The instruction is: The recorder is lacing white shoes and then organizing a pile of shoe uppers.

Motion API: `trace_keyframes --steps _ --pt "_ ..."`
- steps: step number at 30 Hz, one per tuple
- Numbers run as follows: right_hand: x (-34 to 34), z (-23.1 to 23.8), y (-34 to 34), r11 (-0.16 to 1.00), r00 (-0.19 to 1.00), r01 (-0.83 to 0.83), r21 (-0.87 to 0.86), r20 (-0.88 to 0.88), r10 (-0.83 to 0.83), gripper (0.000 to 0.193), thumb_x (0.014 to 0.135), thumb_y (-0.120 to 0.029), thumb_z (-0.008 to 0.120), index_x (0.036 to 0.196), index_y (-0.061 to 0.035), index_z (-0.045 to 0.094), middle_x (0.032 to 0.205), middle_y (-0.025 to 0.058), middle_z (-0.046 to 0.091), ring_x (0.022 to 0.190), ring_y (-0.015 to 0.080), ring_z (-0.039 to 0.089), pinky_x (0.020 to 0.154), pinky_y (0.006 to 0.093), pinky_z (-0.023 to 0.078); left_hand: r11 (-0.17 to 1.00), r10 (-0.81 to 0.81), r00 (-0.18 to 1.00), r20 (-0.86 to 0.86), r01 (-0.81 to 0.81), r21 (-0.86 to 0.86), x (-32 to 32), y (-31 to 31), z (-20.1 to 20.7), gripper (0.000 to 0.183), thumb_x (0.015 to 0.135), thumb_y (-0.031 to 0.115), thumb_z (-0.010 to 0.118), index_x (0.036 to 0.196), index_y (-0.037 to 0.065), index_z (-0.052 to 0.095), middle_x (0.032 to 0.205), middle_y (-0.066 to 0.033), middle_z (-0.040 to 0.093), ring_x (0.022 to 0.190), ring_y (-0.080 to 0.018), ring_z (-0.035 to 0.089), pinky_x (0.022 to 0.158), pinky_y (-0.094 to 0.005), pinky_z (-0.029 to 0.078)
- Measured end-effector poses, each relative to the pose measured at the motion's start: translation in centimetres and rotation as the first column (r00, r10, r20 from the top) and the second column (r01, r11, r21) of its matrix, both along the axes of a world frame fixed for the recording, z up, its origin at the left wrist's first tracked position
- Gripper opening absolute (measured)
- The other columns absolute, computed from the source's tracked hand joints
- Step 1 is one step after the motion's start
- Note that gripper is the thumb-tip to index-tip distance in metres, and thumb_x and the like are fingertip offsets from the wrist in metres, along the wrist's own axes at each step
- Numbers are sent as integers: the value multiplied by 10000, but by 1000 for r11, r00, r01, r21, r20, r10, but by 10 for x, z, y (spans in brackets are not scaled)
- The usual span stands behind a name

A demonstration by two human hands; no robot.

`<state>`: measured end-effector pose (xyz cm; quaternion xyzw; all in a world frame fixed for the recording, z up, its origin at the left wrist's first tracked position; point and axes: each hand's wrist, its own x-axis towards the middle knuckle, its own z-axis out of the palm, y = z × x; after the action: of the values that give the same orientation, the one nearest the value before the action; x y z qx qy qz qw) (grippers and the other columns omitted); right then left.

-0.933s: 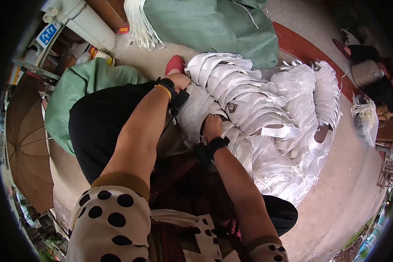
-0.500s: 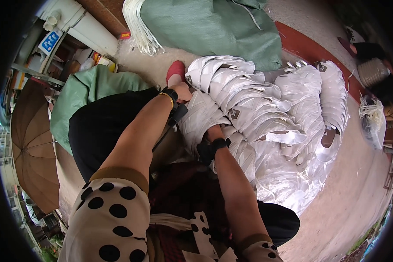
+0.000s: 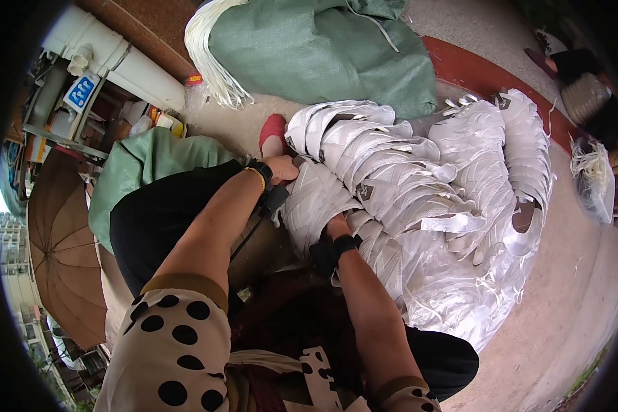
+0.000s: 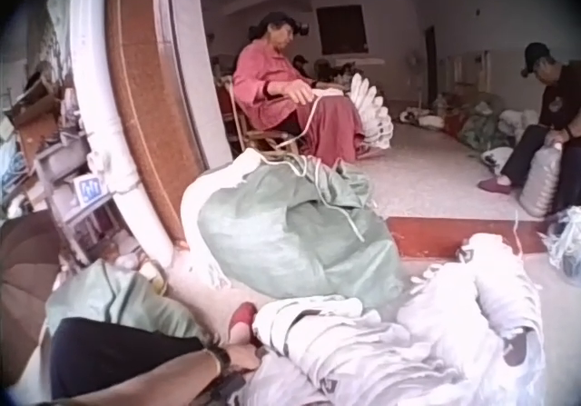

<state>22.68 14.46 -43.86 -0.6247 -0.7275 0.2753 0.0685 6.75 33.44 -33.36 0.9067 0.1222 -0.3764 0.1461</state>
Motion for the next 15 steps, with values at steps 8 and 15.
trace_keyframes --steps 8,15 --pt "1 -6 12 1000 999 -16 18 -38 16 243 818 -105 615 1040 -9 641 1083 197 639 1108 328 585 980 404 447 990 -143 983 117 141 21 0 -2 -1 140 635 11 732 774 4 711 871 -207 716 806 -377 709 643 -416 562" --pt "1 -6 13 1000 998 -10 26 -56 12 241 837 -105 601 1055 -12 644 1098 192 640 1117 323 585 989 413 448 980 148 989 -7 -148 -134 -6 12 -20 157 699 187 670 753 45 710 826 -194 700 783 -375 692 667 -418 557"
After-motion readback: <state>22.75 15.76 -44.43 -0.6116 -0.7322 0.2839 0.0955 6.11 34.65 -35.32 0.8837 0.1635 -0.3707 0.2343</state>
